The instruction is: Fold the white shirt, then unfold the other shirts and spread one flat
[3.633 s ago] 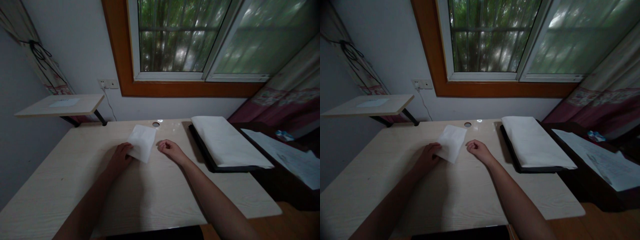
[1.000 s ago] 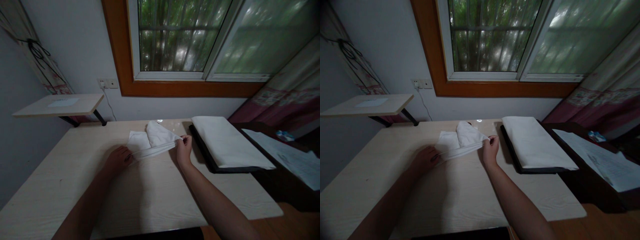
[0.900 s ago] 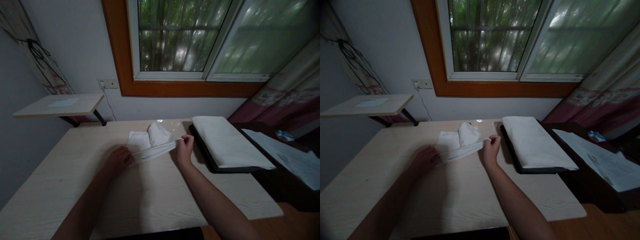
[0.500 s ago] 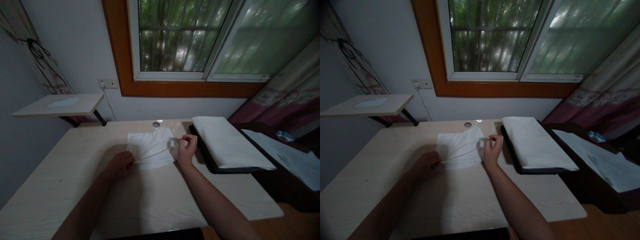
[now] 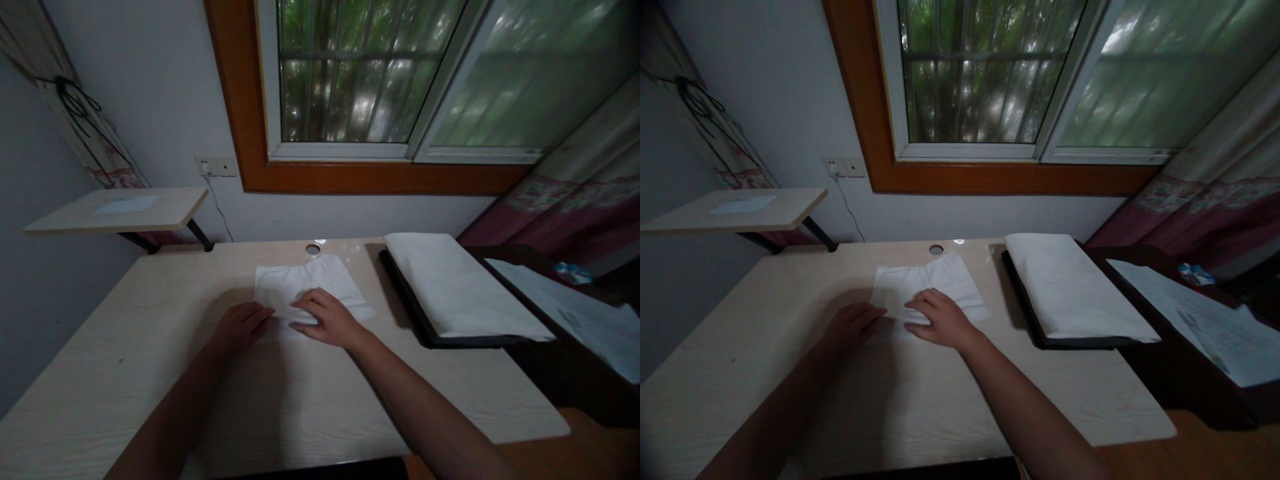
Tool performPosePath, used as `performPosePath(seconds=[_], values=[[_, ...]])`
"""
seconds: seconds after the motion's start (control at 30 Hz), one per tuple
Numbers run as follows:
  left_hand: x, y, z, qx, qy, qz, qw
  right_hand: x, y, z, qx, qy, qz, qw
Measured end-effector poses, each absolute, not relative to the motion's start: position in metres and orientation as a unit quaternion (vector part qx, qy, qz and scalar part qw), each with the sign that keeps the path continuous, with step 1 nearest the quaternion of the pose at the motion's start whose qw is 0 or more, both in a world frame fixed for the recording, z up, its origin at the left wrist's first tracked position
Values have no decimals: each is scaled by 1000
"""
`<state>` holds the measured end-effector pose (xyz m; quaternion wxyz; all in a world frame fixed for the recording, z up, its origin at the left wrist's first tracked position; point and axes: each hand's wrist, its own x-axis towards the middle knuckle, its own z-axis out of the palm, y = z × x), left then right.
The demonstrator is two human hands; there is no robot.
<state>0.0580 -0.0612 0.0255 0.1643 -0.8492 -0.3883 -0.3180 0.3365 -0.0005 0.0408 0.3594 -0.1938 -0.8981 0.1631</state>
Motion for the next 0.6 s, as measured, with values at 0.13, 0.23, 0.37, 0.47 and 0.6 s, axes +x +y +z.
performPosePath(seconds=[0.13, 0.23, 0.37, 0.47, 0.6], values=[[58, -62, 23, -848, -380, -327, 170, 333, 3, 34, -212, -916, 127, 315], [58, -62, 22, -851, -375, -338, 141, 337, 9, 27, -246, -902, 140, 326], [58, -61, 25, -852, -385, -341, 99, 345, 16, 18, -343, -820, 212, 405], [60, -59, 27, -846, -417, -323, 79, 349, 21, 14, -443, -715, 267, 470], [60, -53, 24, -840, -469, -267, 54, 353, 27, 13, -500, -583, 314, 559]])
